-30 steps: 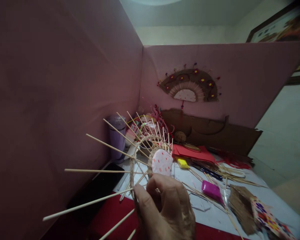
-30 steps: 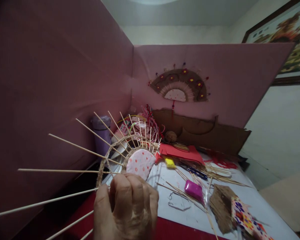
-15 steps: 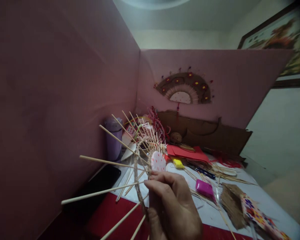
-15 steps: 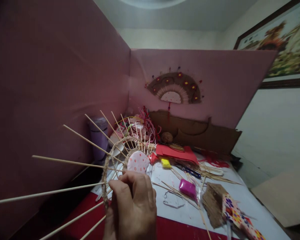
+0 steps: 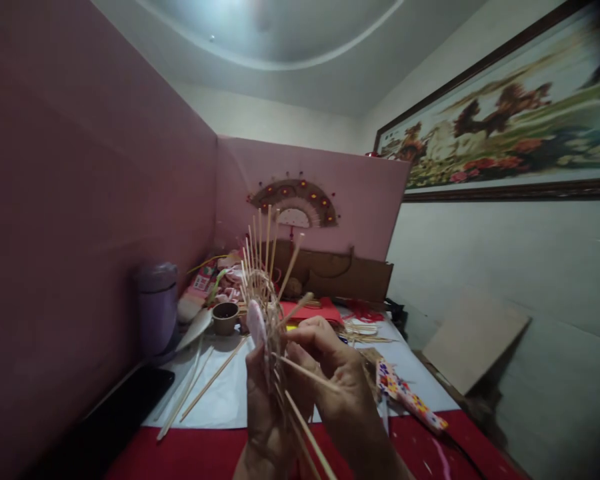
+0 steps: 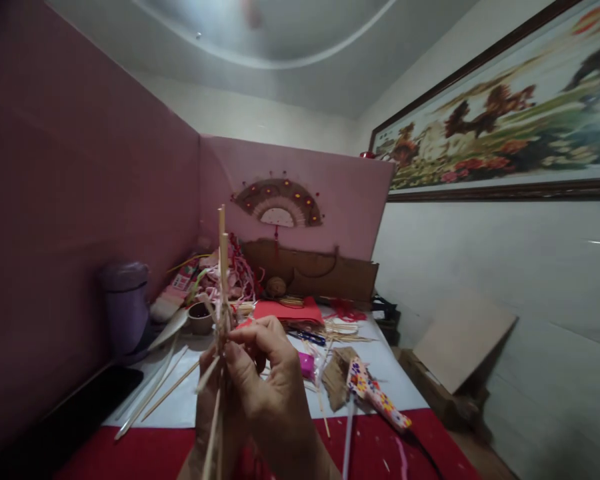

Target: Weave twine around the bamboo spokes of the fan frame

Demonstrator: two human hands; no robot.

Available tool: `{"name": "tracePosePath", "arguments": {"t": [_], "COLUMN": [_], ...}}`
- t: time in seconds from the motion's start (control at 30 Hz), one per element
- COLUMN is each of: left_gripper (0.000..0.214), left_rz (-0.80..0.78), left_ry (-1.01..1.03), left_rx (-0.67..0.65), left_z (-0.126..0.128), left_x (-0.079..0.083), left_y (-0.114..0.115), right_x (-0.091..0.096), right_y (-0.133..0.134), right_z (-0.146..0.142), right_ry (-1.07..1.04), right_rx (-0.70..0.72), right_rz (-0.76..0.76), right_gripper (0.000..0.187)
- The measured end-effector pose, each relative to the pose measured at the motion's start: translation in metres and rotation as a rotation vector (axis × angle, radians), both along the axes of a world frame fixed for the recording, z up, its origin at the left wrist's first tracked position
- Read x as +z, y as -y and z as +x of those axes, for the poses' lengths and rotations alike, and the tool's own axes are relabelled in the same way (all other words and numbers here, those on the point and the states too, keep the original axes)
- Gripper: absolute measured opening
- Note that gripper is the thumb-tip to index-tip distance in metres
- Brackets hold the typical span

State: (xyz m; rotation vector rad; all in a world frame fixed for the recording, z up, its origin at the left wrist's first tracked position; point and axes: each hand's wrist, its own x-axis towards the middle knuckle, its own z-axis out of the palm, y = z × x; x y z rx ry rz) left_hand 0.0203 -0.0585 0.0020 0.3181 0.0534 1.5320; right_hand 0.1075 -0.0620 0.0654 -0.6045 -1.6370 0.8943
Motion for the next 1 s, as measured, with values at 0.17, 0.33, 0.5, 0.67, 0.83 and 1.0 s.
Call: {"name": "tracePosePath", "arguments": {"t": [0.17, 0.33, 0.5, 0.67, 0.83, 1.0], "left_gripper": [0.016, 0.017, 0.017, 0.018, 0.021, 0.024], "left_rz": [-0.056, -0.076, -0.067, -0.041, 0.018, 0.017], "left_ry": [0.092, -0.156, -0.371, -0.542, -0.652, -0.733], "left_rx": [-0.103, -0.047, -0.070, -0.065, -0.040, -0.034], "left_z": [0.014, 0.022, 0.025, 0.025, 0.024, 0.020], "left_x": [0.016, 0.024, 0.027, 0.033, 0.042, 0.045], "left_y": [-0.020, -0.012, -0.018, -0.022, -0.022, -0.027], "right_x": [-0.001, -0.018, -0.030, -0.036, -0.044, -0.050], "right_y": [-0.004, -0.014, -0.023, -0.027, -0.032, -0.037], "right_z": [0.030, 0.052, 0.065, 0.070, 0.074, 0.074], "right_ry": [-0.115, -0.247, -0.464, -0.571, -0.626, -0.658], "right_rx": [0.101, 0.131, 0.158, 0.177, 0.178, 0.106], "right_rz": [-0.107, -0.218, -0.305, -0.325, -0.313, -0.356], "right_gripper": [0.015, 0.016, 0.014, 0.010, 0.008, 0.007]}}
